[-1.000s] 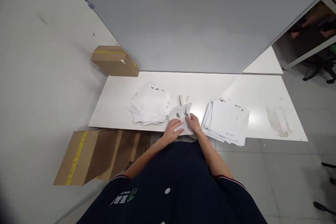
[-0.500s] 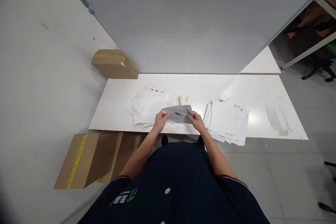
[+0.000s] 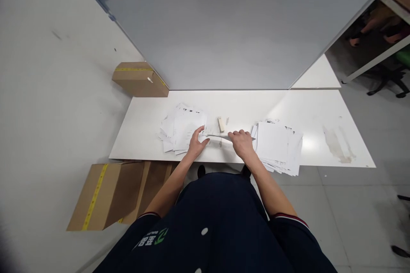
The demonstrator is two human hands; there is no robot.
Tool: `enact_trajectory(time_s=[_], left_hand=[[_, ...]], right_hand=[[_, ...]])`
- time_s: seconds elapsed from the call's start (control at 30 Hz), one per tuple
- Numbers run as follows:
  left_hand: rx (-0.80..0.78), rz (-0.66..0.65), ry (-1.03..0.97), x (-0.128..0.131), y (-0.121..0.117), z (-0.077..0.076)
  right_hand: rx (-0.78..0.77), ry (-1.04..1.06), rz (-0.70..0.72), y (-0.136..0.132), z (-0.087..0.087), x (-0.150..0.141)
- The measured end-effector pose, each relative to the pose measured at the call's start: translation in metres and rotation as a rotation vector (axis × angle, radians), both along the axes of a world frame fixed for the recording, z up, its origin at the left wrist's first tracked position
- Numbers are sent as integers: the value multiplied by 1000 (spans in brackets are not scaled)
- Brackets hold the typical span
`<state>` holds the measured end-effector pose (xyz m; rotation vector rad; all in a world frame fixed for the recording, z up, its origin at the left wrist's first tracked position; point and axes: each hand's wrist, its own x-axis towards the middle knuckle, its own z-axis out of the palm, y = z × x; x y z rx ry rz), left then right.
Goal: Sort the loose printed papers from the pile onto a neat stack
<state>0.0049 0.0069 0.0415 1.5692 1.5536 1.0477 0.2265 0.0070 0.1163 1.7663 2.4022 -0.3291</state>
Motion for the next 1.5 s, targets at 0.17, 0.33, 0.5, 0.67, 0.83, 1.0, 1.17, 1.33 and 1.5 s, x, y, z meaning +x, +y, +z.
enact_trajectory(time_s=[0.17,0.33,0.5,0.67,0.83,1.0,1.17,1.33,1.5], left_hand=[[-9,-123,-92,8,-5,-27],[-167,-86,-97,10,-4,-49],[-140,-133,-70,12,2,-50],[-144,-151,-36,16,6,-45],[-154,-191,-48,11,8,-39],[-197,-209,-64,4,7,-37],[-238,-191,-76,4,9,-40],[-209,-194,-33,3,13,-38],[-153,-217,38,2,15,-36]], right_hand=[[-34,-89,42,2,-7,-8],[-72,-109,-109,4,-36,3],[-95,-51,-188,6,-46,15],[-123,-1,-170,8,-45,14],[-124,-22,-171,9,-45,13],[-99,-55,-139,8,-48,15],[-118,-81,-117,10,-51,14],[-120,-108,-130,13,-49,14],[-113,-118,-141,15,-43,12]])
